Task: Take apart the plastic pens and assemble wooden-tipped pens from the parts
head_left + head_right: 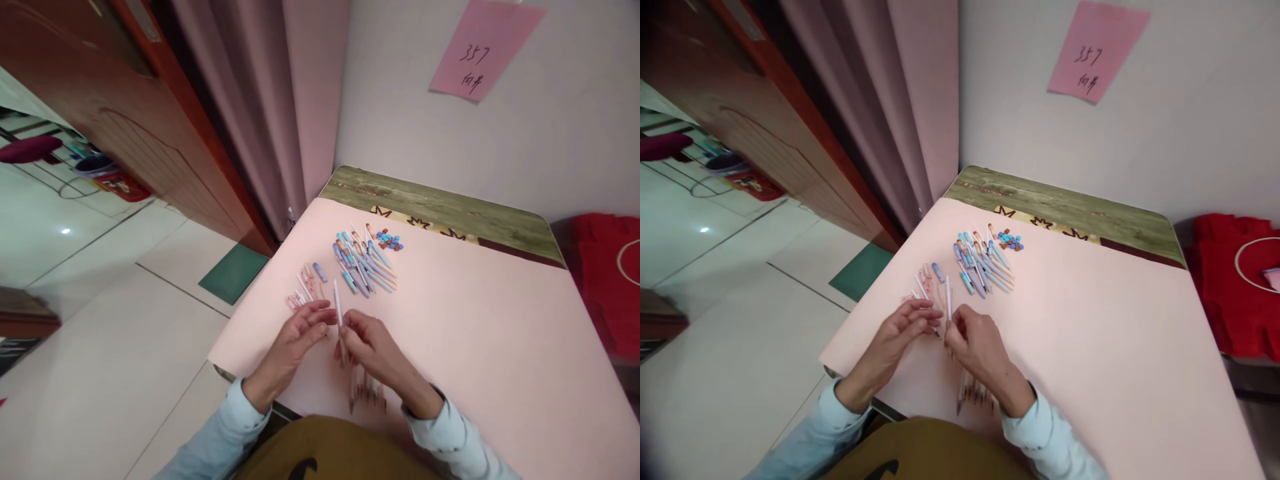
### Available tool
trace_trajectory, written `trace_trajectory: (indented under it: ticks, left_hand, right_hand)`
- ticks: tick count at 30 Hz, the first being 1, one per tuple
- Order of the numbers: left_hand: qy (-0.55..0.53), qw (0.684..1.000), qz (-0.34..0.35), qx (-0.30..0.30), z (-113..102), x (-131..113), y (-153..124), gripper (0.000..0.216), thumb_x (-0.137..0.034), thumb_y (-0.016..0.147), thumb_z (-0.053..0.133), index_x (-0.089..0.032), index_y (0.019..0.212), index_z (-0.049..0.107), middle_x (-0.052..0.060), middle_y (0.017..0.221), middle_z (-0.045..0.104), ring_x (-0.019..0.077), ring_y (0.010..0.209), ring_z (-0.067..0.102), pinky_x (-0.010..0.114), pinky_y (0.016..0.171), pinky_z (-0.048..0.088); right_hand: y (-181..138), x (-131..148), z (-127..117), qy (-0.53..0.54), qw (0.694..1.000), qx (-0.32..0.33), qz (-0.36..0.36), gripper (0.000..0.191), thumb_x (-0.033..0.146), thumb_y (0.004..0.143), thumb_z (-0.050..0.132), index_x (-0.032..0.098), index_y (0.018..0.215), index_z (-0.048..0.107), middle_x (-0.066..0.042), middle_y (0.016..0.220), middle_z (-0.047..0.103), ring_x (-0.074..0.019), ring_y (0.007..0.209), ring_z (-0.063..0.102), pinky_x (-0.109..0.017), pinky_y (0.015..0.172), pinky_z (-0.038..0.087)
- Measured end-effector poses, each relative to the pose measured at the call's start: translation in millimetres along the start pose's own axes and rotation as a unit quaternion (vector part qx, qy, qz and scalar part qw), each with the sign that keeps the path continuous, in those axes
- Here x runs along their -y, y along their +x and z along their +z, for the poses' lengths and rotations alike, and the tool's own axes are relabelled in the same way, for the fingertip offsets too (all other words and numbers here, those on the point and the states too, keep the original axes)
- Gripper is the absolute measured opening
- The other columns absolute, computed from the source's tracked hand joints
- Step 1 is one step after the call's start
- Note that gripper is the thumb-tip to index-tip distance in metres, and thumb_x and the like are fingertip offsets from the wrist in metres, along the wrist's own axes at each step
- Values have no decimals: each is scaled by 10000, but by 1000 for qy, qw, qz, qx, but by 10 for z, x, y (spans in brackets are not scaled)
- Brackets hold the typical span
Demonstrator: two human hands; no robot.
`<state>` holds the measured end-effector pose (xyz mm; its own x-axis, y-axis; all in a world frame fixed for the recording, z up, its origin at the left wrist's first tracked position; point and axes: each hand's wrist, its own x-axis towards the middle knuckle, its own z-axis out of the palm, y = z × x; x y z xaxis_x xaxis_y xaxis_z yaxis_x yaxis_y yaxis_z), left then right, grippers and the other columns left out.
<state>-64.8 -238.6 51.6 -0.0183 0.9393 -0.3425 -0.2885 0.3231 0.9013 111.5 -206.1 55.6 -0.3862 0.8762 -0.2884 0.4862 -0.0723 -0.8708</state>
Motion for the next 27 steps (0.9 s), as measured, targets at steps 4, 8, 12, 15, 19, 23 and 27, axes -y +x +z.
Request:
trace_trajectory:
  ticks: [4, 8, 12, 15, 19, 23, 27]
  left_hand:
    - [-135, 982, -92, 94, 144, 108, -98, 355, -349, 802, 717, -195, 1115, 655, 146, 1171, 691, 206, 807, 699, 343, 756, 546]
    - [-160, 982, -96, 39, 96, 192, -169, 244, -350, 819, 707, -168, 979, 684, 132, 1027, 741, 181, 751, 696, 292, 706, 548]
    - [-191, 978, -67, 38, -18, 185, -222, 318, -321, 817, 720, -161, 1088, 680, 141, 1111, 720, 225, 1013, 676, 307, 875, 520]
    - [-222, 973, -56, 29, -60, 189, -248, 290, -293, 785, 753, -171, 1041, 693, 116, 1062, 736, 239, 1015, 683, 343, 917, 512]
    - [-207, 977, -34, -35, -33, 217, -216, 224, -278, 719, 806, -151, 865, 691, 70, 813, 745, 214, 839, 712, 316, 812, 545]
    - [-188, 977, -24, -95, 8, 174, -121, 247, -267, 711, 809, -135, 877, 684, 74, 825, 737, 195, 807, 704, 270, 709, 544]
    - [-182, 978, -27, -99, 11, 94, -48, 268, -281, 722, 802, -142, 916, 679, 90, 902, 739, 196, 861, 698, 256, 678, 540]
  right_hand:
    - [-179, -62, 195, 349, 920, 178, 23, 298, 454, 923, 468, 183, 864, 579, 33, 576, 578, -102, 473, 492, -229, 529, 394]
    - [-214, -149, 430, 505, 829, 224, 85, 412, 552, 899, 539, 151, 819, 588, 67, 548, 442, -60, 444, 368, -201, 479, 296]
    - [-194, -199, 462, 614, 706, 316, 158, 373, 519, 836, 668, 178, 818, 516, 139, 489, 205, -43, 399, 81, -189, 412, 105]
    - [-197, -202, 466, 634, 647, 384, 182, 404, 523, 816, 688, 205, 771, 444, 146, 478, 178, -45, 396, 40, -194, 408, 94]
    - [-200, -155, 511, 560, 755, 302, 155, 436, 565, 805, 681, 197, 736, 457, 135, 483, 241, -39, 398, 106, -201, 409, 101]
    - [-128, -101, 482, 375, 913, 142, 74, 471, 625, 748, 699, 172, 809, 582, 84, 512, 458, -56, 421, 358, -195, 427, 250]
    - [-56, -78, 430, 347, 921, 136, 111, 619, 744, 831, 463, 151, 787, 632, 48, 458, 488, -78, 378, 403, -210, 409, 282]
